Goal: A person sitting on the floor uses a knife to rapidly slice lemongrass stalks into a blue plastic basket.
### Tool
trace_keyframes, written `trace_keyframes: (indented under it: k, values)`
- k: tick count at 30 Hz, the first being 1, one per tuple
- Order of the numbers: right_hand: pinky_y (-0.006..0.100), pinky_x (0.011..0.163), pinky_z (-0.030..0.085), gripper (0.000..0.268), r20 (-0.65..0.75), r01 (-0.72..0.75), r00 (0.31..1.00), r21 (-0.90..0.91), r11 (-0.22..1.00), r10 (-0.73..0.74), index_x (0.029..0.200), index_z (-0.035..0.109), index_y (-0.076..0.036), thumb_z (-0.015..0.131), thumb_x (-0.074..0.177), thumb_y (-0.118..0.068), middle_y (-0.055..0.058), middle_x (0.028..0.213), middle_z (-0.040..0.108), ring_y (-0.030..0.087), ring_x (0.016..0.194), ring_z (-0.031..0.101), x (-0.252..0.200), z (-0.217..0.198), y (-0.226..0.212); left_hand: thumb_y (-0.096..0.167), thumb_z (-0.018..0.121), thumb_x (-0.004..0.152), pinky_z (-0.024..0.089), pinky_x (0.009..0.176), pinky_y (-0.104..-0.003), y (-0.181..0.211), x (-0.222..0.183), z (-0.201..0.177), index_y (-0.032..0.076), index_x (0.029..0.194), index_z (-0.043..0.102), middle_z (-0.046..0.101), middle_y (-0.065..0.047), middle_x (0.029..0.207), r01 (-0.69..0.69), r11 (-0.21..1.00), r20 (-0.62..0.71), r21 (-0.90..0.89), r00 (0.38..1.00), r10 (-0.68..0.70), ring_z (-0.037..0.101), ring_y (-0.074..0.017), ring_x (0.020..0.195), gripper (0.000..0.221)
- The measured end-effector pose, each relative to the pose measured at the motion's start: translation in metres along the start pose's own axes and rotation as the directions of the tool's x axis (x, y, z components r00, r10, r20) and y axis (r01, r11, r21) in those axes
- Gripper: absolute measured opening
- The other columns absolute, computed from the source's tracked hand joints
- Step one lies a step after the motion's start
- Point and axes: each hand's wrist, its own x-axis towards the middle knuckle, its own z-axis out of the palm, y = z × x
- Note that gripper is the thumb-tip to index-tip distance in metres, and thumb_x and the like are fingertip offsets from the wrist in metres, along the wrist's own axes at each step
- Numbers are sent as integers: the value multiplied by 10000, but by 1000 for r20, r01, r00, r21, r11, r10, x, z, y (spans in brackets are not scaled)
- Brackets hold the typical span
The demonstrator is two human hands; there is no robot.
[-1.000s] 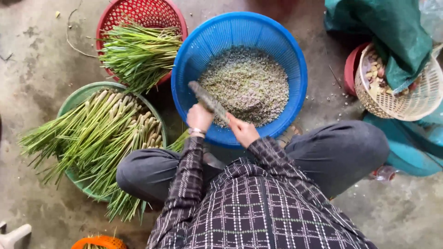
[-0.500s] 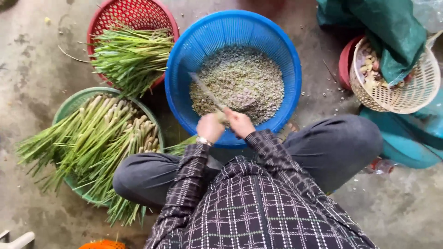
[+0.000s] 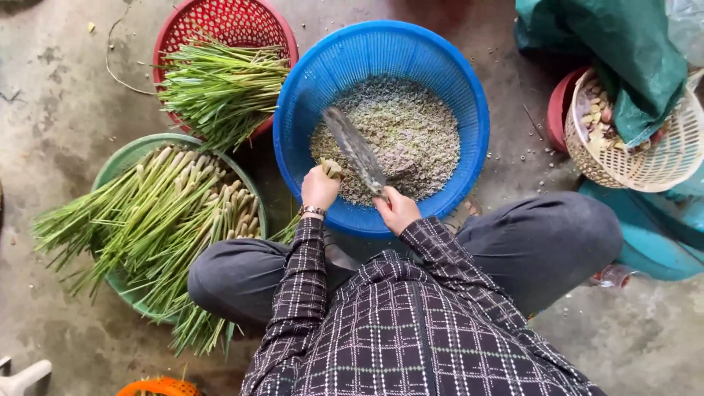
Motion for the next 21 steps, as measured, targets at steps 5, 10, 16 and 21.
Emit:
trace_keyframes:
  k: [5, 10, 16, 21]
  values:
    - [456, 886, 588, 451, 61, -108, 993, 55, 993, 104, 1258, 636, -285, 495, 993, -622, 78, 772, 763, 282, 891, 755, -6, -24, -28, 291, 645, 872, 582, 891, -528, -8, 12, 0, 177, 906, 781, 763, -140, 889, 25, 999, -38, 27, 999, -24, 722, -419, 1007, 180]
    - [489, 918, 565, 387, 100, -152, 983, -17, 988, 153, 1161, 664, -320, 450, 1018, -609, 117, 897, 770, 360, 1002, 719, -12, -11, -14, 266, 637, 854, 586, 888, -558, -13, 17, 3, 109, 967, 765, 764, -165, 908, 38, 999, -40, 13, 998, -38, 717, -427, 1025, 232]
    - [545, 904, 547, 377, 156, -97, 983, -21, 995, 99, 1055, 656, -255, 417, 1026, -545, 169, 895, 757, 387, 1002, 710, 3, 3, -11, 145, 661, 838, 579, 912, -560, 0, 1, 16, -11, 997, 755, 756, -241, 946, -62, 989, -30, 133, 997, 66, 713, -462, 1033, 241]
    - [543, 913, 550, 323, 171, -80, 983, 101, 992, 62, 1059, 689, -261, 466, 1014, -491, 154, 916, 768, 401, 999, 712, -11, 7, -21, 62, 836, 687, 590, 872, -553, -52, 57, 19, -86, 919, 723, 729, -284, 880, -145, 966, -57, 213, 985, 160, 712, -500, 980, 297]
